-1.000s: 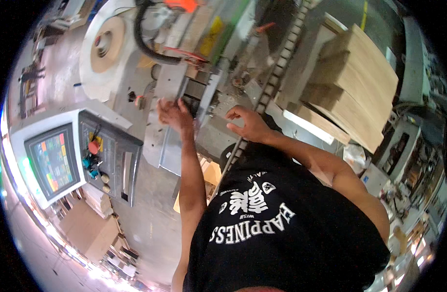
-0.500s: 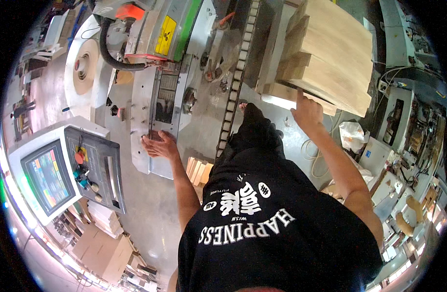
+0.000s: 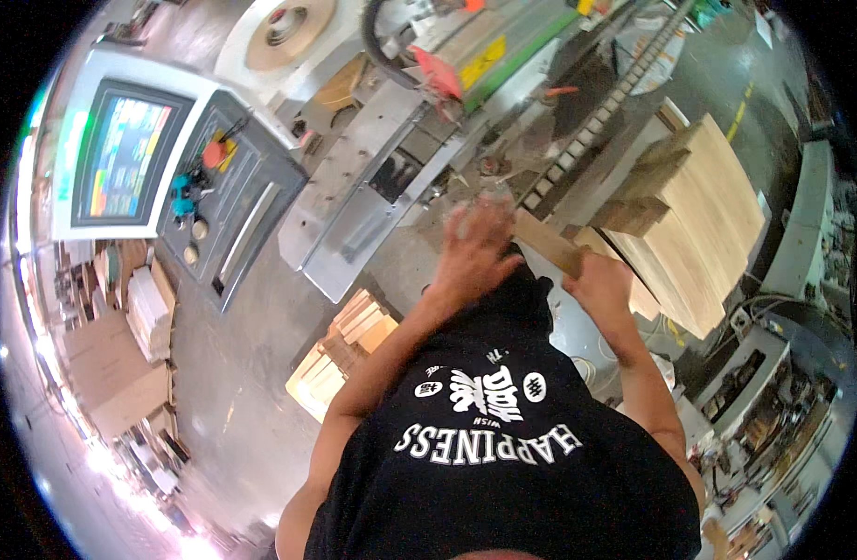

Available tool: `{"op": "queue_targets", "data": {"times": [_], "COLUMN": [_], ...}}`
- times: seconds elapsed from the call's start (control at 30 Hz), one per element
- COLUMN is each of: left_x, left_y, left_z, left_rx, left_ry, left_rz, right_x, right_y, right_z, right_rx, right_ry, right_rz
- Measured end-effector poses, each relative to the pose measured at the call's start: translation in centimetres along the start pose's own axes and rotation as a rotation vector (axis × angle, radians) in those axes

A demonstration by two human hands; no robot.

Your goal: The person repeatedly picks up thin wooden planks from a stack and feeds them one by one into a band saw machine. The planks are guided through the machine and then placed onto a growing pile of processed planks.

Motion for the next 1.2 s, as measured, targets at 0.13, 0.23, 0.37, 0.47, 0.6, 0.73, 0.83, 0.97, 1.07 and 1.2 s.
{"op": "queue_targets", "data": {"times": [0.13, 0.23, 0.37, 0.47, 0.6, 0.73, 0.83, 0.97, 1.07, 1.2], "left_x": [0.4, 2.3, 6.5, 10.0, 8.6, 8.4, 7.4, 11.6, 13.5, 12.1], "left_y": [-0.1, -1.9, -3.7, -5.7, -5.1, -6.0, -4.7, -5.2, -5.3, -5.8], "left_z": [1.5, 6.9, 13.5, 17.5, 19.3, 21.5, 21.7, 22.9, 23.2, 23.3], "left_rx": [0.057, 0.104, 0.184, 0.108, 0.014, -0.054, -0.025, -0.057, -0.082, -0.127], "left_ry": [0.023, 0.185, 0.517, 0.758, 0.895, 0.935, 0.987, 0.988, 0.991, 1.034], "left_rz": [0.117, -0.001, -0.19, -0.328, -0.385, -0.465, -0.45, -0.357, -0.351, -0.334], "right_x": [-3.3, -8.2, -11.3, -13.3, -21.1, -22.4, -23.2, -22.4, -21.3, -21.8], "right_y": [2.9, 2.5, 0.3, -0.7, -6.7, -5.6, -5.4, -6.7, -7.1, -6.1], "right_z": [8.0, 12.3, 17.4, 19.8, 22.5, 27.0, 28.4, 30.0, 30.2, 29.9], "right_rx": [0.005, 0.005, -0.238, -0.398, -1.071, -1.607, -1.568, -1.683, -1.662, -1.674], "right_ry": [0.311, 0.441, 0.672, 0.583, 0.709, 0.661, 0.693, 0.846, 0.818, 0.817], "right_rz": [-0.122, -0.121, -0.53, -0.122, 0.278, 0.54, 0.418, 0.399, 0.379, 0.439]}}
Point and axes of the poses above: each hand's wrist, its own x-axis away from the middle knuckle, its own y-axis out of the back of the hand, z = x × y, the point moved 1 cm from there along -x, towards the middle knuckle, and after that the axes turned 11 degrees about z, right-handed, at the moved point
